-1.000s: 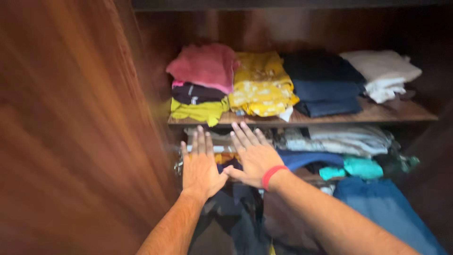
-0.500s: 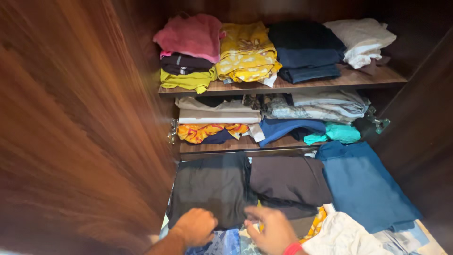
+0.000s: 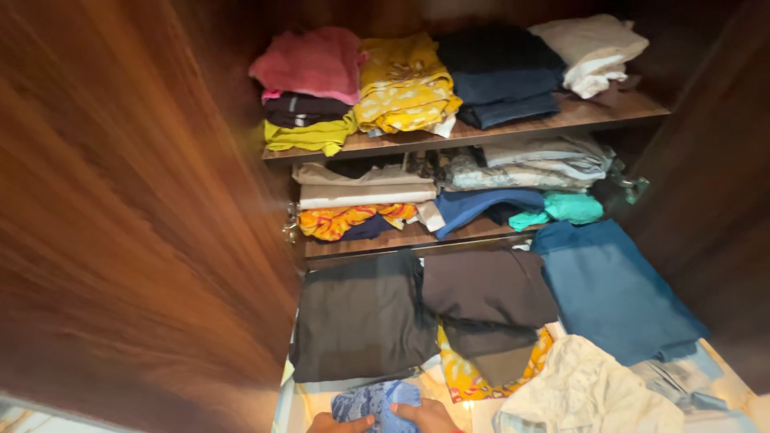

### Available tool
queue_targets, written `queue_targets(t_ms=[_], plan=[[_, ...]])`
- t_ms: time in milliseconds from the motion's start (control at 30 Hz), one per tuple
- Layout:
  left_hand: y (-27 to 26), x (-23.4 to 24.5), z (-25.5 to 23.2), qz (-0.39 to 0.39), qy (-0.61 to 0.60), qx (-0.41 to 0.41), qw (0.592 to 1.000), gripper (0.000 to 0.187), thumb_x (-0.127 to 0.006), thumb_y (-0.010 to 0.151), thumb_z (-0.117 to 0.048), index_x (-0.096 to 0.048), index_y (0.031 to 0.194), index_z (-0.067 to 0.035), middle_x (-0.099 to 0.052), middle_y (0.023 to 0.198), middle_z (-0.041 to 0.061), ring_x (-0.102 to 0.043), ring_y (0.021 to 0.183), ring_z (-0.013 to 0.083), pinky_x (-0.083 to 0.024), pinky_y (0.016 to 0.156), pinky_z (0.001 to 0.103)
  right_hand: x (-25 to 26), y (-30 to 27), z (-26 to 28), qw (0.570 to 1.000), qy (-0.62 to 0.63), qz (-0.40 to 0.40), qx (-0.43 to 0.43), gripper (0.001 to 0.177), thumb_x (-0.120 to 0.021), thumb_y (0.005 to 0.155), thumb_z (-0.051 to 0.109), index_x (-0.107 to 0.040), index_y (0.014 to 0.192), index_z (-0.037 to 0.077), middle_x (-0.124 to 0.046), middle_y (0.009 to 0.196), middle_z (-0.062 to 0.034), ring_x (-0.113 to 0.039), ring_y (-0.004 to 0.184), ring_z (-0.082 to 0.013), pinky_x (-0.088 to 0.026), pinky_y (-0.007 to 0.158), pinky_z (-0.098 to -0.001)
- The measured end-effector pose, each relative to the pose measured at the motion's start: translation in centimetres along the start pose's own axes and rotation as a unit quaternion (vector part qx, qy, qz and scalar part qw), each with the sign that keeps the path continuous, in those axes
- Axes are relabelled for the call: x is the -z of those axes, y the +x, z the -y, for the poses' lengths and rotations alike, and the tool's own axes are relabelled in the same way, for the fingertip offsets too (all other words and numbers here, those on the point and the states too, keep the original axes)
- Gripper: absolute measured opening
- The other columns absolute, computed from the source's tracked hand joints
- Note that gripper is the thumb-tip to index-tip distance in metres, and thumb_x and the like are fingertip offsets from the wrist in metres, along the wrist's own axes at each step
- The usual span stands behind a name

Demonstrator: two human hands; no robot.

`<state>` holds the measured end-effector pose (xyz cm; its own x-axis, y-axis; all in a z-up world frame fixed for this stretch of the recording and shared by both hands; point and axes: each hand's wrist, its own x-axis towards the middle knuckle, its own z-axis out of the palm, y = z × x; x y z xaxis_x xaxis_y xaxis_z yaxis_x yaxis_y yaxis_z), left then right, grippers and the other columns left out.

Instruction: The person folds various garments and places them on shelves inside a wooden wardrobe. They handle shirts, pants, and other clothing items one by one, arranging them into neat stacks on multiple shelves.

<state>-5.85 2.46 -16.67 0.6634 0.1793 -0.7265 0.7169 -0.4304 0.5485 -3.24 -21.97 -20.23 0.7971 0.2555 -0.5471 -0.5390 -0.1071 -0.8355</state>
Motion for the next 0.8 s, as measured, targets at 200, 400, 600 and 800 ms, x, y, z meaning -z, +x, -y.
queue_targets(t_ms=[200,400,600,800], plan=[[-2.8,0.4,-3.1,0.285,-0.285,-0.158,0.901,0.051,-0.082,0.073,0.000,-0.074,0.124,0.001,-0.080,0.117,0.011,-0.073,0.116,0.0209,-0.053,0.104,0.033,5.4,-4.1,6.0,0.964,0.188,0.186,0.011,0.056,-0.074,0.080,0.006,-0.061,0.134,0.000,-0.075,0.116,-0.0119,-0.071,0.108,-0.0246,-0.056,0.101,-0.0398],[-3.8,0.2,-15.9,0.249,-0.372,-0.219,0.867,0.051,-0.081,0.078,-0.007,-0.070,0.128,0.002,-0.080,0.118,0.014,-0.074,0.112,0.0261,-0.055,0.102,0.041,9.5,-9.3,21.3,0.949,0.247,0.165,0.106,0.056,-0.069,0.086,0.009,-0.056,0.140,-0.001,-0.070,0.128,-0.0145,-0.069,0.115,-0.0249,-0.053,0.103,-0.0419],[-14.3,3.0,-31.8,0.198,-0.444,-0.335,0.808,0.043,-0.072,0.085,-0.019,-0.070,0.124,-0.002,-0.077,0.114,0.012,-0.074,0.101,0.0239,-0.058,0.091,0.042,11.7,-16.2,33.2,0.903,0.306,0.177,0.243,0.061,-0.068,0.081,0.015,-0.056,0.139,0.002,-0.071,0.126,-0.0143,-0.069,0.116,-0.0269,-0.053,0.101,-0.0455],[-21.7,4.5,-39.3,0.192,-0.406,-0.406,0.796,0.044,-0.069,0.089,-0.023,-0.065,0.128,-0.002,-0.076,0.115,0.010,-0.073,0.100,0.0207,-0.057,0.091,0.039,13.5,-16.7,38.4,0.925,0.256,0.099,0.263,0.055,-0.070,0.083,0.012,-0.058,0.136,0.001,-0.072,0.120,-0.0148,-0.071,0.106,-0.0281,-0.057,0.095,-0.0468]])
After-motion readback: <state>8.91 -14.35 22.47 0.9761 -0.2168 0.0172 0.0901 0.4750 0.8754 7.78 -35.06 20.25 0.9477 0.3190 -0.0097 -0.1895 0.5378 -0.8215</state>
